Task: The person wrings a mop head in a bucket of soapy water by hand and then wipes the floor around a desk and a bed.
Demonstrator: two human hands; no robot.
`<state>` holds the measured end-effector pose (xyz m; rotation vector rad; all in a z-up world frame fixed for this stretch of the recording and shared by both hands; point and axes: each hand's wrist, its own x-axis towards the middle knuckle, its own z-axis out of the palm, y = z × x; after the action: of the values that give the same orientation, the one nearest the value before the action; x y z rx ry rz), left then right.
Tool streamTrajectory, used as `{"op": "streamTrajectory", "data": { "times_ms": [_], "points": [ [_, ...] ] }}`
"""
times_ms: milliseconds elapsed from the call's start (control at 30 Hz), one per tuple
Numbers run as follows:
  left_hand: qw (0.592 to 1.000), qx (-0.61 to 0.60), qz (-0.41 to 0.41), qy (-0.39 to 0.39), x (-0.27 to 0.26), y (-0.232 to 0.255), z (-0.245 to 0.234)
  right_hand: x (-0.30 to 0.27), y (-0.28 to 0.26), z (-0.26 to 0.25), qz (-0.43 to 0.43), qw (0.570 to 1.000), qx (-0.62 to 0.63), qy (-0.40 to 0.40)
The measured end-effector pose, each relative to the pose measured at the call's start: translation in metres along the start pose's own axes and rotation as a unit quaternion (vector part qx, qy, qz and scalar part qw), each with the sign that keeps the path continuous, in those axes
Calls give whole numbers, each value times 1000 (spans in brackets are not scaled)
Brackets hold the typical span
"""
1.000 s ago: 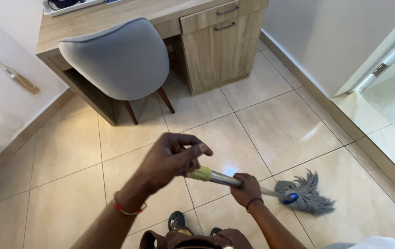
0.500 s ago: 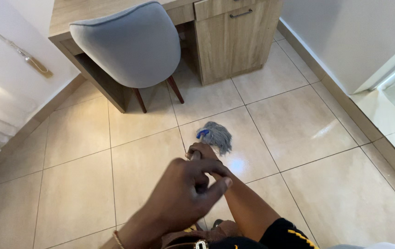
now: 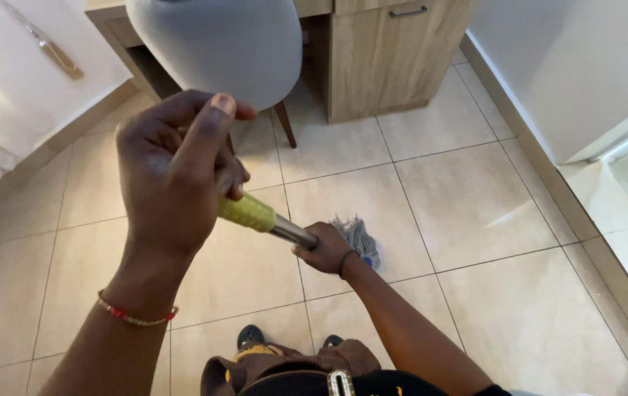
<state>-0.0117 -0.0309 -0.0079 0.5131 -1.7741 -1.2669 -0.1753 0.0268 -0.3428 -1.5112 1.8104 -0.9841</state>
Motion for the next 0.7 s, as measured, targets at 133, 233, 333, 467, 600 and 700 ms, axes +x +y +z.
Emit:
{"op": "streamTrajectory", "data": {
  "times_ms": [133, 233, 333, 467, 600, 700],
  "points": [
    [995, -89, 4, 53, 8, -33, -28, -13, -7, 21, 67, 997, 2, -30],
    [985, -149, -15, 81, 3, -57, -56, -10, -22, 38, 93, 994, -28, -52],
    [975, -200, 1, 101, -8, -75, -90, 7, -63, 56, 71, 997, -21, -24],
    [972, -217, 47, 76, -16, -90, -144, 49, -155, 70, 92, 996, -19, 2],
    [979, -200, -6, -22, -29, -103, -206, 95, -250, 91, -136, 984, 107, 40],
    [968, -235, 16, -88, -51, -101, -267, 118, -313, 106, -162, 946, 266, -88]
  ]
}}
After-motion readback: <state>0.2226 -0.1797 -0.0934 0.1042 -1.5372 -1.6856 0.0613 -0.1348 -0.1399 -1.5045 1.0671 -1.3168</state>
